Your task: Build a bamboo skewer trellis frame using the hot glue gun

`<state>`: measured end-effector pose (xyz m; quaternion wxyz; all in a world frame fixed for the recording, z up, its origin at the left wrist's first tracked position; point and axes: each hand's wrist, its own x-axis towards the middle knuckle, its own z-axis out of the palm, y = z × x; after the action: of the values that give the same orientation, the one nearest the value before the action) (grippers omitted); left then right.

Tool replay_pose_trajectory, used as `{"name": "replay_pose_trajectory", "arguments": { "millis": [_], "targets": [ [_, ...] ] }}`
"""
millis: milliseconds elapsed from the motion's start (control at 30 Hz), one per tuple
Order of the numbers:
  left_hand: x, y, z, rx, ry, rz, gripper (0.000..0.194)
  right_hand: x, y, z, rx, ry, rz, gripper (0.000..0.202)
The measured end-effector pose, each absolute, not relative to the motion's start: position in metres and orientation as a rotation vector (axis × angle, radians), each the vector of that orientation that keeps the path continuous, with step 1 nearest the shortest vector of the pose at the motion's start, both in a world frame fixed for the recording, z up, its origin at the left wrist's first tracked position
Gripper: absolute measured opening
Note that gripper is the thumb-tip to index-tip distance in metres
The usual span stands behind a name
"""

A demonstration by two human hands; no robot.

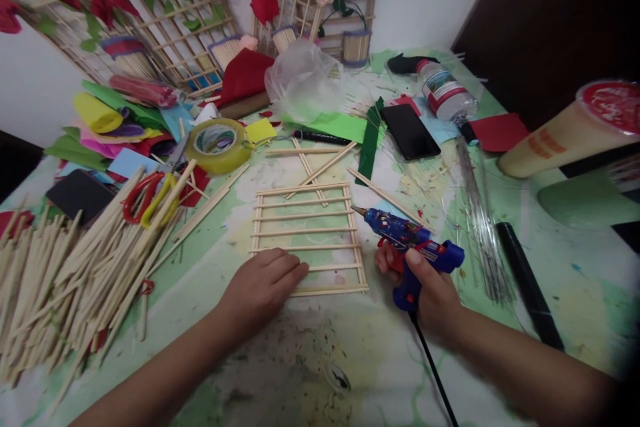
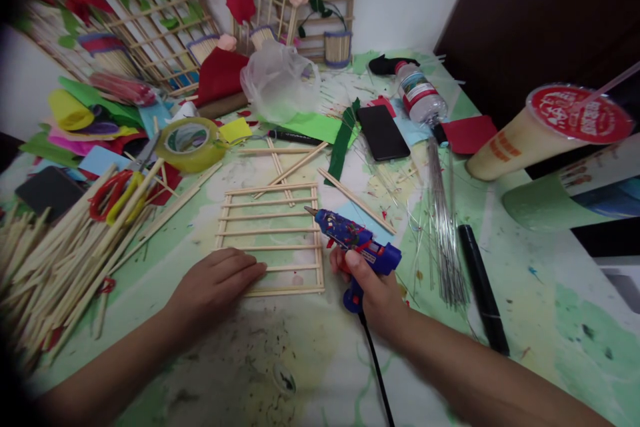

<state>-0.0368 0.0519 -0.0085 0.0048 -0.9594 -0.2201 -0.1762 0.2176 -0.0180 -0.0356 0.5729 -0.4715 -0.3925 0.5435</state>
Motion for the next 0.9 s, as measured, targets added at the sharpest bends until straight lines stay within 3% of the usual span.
{"name": "replay_pose_trajectory", "arguments": {
  "millis": [900],
  "targets": [
    [-0.037, 0.055, -0.015, -3.123, -0.873, -0.477, 0.018, 0.217, -0.015, -0.029, -1.192, -0.915, 1.287, 0.031]
  ]
}}
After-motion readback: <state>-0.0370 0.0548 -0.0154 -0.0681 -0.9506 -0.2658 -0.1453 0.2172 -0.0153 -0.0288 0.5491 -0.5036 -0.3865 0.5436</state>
